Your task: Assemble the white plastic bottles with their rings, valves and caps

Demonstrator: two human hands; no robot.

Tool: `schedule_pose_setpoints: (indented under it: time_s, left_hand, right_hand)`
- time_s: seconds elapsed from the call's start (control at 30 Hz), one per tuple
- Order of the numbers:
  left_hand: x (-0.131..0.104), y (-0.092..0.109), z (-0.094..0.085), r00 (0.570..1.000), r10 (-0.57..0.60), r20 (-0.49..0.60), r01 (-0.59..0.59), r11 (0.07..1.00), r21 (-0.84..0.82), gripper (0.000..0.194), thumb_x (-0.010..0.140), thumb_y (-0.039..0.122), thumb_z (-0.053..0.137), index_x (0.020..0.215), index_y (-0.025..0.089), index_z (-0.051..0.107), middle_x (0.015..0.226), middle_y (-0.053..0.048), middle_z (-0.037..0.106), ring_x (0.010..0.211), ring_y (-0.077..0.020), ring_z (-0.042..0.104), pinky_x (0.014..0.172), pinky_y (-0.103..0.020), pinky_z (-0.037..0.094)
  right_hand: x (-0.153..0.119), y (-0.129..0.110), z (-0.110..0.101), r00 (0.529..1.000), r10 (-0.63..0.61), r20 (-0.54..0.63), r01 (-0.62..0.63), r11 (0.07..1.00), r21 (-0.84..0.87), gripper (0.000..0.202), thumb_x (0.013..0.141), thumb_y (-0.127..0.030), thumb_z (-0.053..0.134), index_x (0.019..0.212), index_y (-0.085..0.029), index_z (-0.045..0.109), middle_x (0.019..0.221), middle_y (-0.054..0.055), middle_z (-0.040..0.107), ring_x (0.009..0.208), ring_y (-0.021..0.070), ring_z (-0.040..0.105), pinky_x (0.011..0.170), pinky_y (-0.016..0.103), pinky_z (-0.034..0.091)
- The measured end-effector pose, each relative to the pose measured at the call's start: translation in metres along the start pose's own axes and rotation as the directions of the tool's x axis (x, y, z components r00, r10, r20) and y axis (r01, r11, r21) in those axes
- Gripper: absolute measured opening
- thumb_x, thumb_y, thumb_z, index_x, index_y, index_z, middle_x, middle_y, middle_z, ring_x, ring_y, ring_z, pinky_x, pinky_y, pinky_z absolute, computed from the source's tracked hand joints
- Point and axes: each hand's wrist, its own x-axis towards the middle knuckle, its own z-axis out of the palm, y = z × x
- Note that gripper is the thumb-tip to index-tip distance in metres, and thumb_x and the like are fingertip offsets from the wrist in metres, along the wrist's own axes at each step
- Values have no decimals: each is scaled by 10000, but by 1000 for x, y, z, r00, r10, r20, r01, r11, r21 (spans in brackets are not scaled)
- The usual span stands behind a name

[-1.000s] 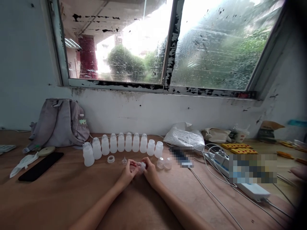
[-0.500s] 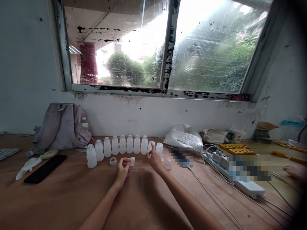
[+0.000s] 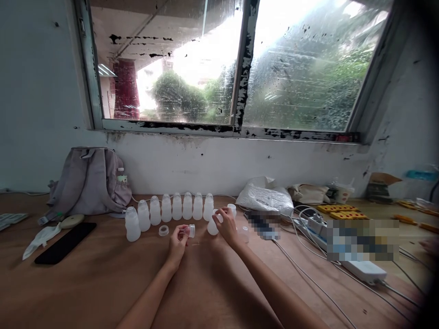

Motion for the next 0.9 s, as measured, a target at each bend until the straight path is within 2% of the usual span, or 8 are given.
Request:
schedule_pose_setpoints:
  time_s: [0.07,0.1,0.2,0.3,0.37,0.53,0.7,0.9]
  left_hand:
    - [0,0,1,1000,5,16,-5,1000,-10,376,695,476,566,887,154,558,781,-41,584,658,-144,549,459,-194,420]
    - [0,0,2,1000,6,23,-5,1000,-14,372,695,474,566,884,154,557,780,-41,584,650,-142,549,456,-195,420]
    - [0,-1,2,999,2,35,-1,1000,-26,365,701,468,560,885,153,552,771,-39,585,632,-141,554,451,-200,417]
    - [1,-2,3,1000,-10,28,11,999,-32,370,707,464,553,897,146,548,769,-42,584,632,-144,561,455,-205,415]
    - [2,-2,3,1000,-21,15,21,999,-35,378,708,462,552,907,140,548,772,-47,582,643,-146,558,458,-205,414]
    - [5,-2,1,997,-67,-44,65,996,-60,401,700,470,553,932,143,546,827,-59,583,676,-144,552,484,-208,430]
    - [7,0,-7,983,-137,-120,126,988,-94,402,694,479,554,918,145,537,754,-34,558,651,-127,544,485,-193,432]
    - [4,9,-10,978,-200,-51,194,975,-104,367,676,504,575,740,145,540,603,16,485,516,-84,472,441,-171,396]
  right_hand:
    - [-9,-1,2,999,-45,16,43,996,75,156,743,-265,517,876,-185,536,961,82,508,853,200,531,762,343,425]
    - [-14,0,5,998,-55,25,51,989,142,253,735,-273,530,969,-184,500,990,87,513,873,204,535,762,350,433]
    - [-30,4,19,995,-8,101,-24,949,314,536,685,-284,585,1156,-185,349,1077,107,519,929,218,543,733,345,459]
    - [-41,6,32,969,-26,244,-73,919,387,469,683,-251,580,1105,-184,386,988,79,582,874,202,570,716,316,463]
    - [-44,5,35,955,-74,287,-50,914,402,419,681,-237,580,1067,-182,424,938,61,598,837,193,574,720,307,458]
    - [-44,-5,21,957,-162,242,99,962,254,478,652,-210,605,1111,-191,474,1037,80,523,963,232,488,851,370,392]
    - [-46,-18,7,942,-234,242,219,972,88,533,634,-179,619,1149,-255,506,973,71,506,916,250,459,835,406,387]
    - [-48,-28,-2,916,-338,215,348,937,-10,543,657,-188,610,1182,-270,496,986,77,475,906,242,440,836,402,372]
